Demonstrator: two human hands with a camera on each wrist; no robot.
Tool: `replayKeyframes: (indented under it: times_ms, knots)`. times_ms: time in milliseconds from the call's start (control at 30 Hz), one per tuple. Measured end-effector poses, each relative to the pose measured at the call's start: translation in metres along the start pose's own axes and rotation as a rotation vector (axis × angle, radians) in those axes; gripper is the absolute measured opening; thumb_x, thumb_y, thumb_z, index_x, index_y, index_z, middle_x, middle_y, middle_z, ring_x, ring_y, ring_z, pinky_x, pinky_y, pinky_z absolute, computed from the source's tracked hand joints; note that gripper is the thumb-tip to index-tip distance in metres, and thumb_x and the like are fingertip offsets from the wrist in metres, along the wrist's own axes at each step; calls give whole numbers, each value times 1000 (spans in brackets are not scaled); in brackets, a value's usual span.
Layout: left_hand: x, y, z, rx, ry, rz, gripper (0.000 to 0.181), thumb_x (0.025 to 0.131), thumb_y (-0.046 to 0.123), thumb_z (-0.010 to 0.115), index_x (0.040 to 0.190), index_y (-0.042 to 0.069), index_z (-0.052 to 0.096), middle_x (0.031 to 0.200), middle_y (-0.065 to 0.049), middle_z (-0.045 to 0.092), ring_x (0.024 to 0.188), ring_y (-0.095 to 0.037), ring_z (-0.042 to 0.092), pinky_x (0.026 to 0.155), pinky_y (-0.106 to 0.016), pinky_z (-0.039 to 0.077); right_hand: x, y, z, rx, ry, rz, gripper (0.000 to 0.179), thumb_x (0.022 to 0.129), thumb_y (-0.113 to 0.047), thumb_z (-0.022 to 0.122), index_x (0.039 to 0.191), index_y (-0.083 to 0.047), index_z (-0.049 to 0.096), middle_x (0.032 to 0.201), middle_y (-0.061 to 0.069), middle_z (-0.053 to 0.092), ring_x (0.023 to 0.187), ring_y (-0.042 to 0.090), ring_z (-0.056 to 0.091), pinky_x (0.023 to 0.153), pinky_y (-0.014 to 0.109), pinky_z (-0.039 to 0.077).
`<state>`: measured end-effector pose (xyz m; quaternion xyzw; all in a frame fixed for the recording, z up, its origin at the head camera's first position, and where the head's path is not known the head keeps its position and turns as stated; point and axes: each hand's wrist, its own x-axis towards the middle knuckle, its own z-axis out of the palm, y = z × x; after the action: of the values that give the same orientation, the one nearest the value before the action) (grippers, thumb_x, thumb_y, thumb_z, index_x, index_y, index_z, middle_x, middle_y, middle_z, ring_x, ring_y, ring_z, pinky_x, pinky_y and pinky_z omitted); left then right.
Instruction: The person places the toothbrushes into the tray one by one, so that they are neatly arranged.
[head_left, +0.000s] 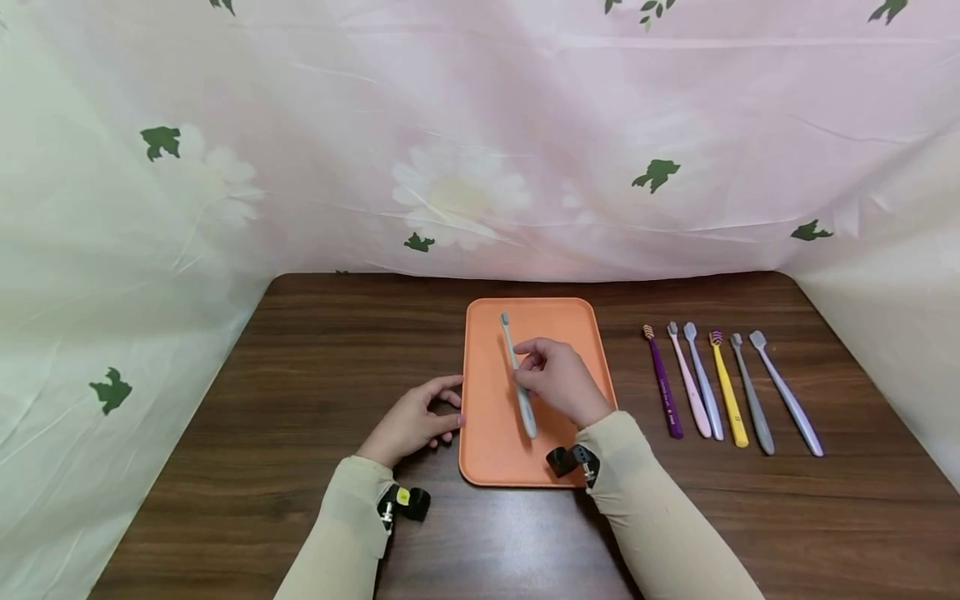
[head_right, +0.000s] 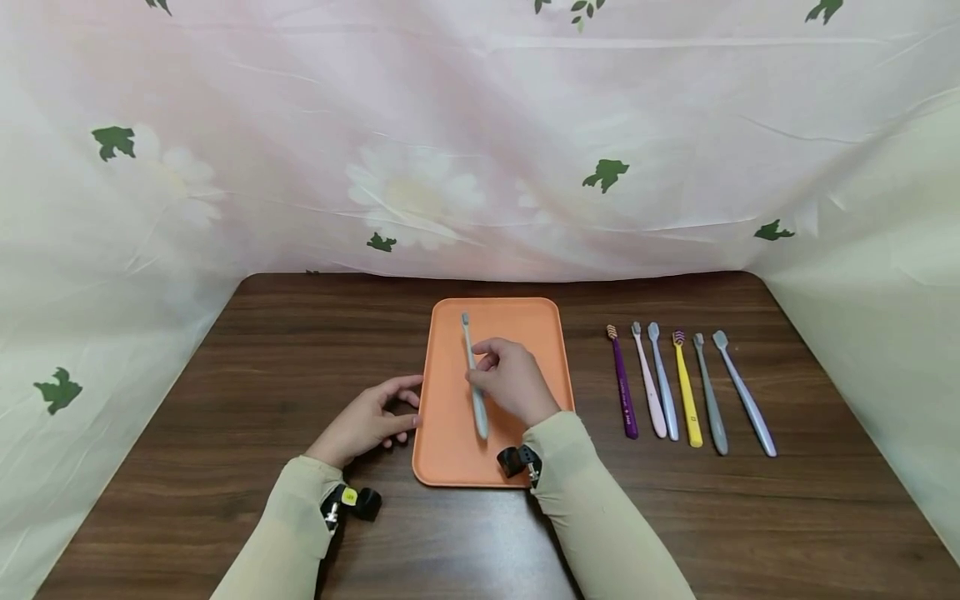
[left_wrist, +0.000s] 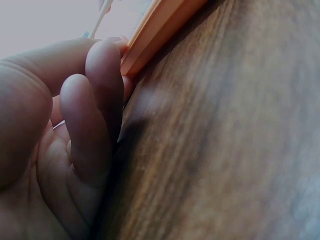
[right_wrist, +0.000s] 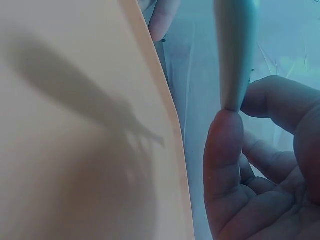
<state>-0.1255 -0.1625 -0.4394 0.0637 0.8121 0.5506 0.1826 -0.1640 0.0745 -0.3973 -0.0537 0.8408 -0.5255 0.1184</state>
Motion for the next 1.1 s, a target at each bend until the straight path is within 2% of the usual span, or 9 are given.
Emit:
replayKeyframes:
  times_ms: [533, 800, 1100]
  knots:
    - [2, -2, 0, -2, 0, 1, 57, 82, 19, 72, 133, 25, 48, 107, -5, 57, 64, -21, 61, 49, -34, 49, 2, -4, 9, 43, 23, -13, 34, 81, -7, 69, 113, -6, 60, 82, 10, 59, 64, 24, 59, 60, 36, 53]
    - [0, 0, 0, 3, -3, -12, 56, 83, 19, 72, 134, 26, 48, 107, -4, 56, 64, -21, 61, 49, -34, 49, 5, -3, 14, 73, 33, 7, 34, 80, -7, 71, 113, -6, 61, 82, 10, 60, 63, 22, 60, 60, 35, 54]
    - [1, 1, 0, 0, -6, -17, 56, 83, 18, 71, 134, 25, 48, 108, -4, 56, 64, -20, 61, 49, -34, 49, 8, -3, 22, 61, 35, 1, 36, 80, -10, 72, 114, -8, 60, 81, 9, 61, 64, 21, 60, 59, 33, 53]
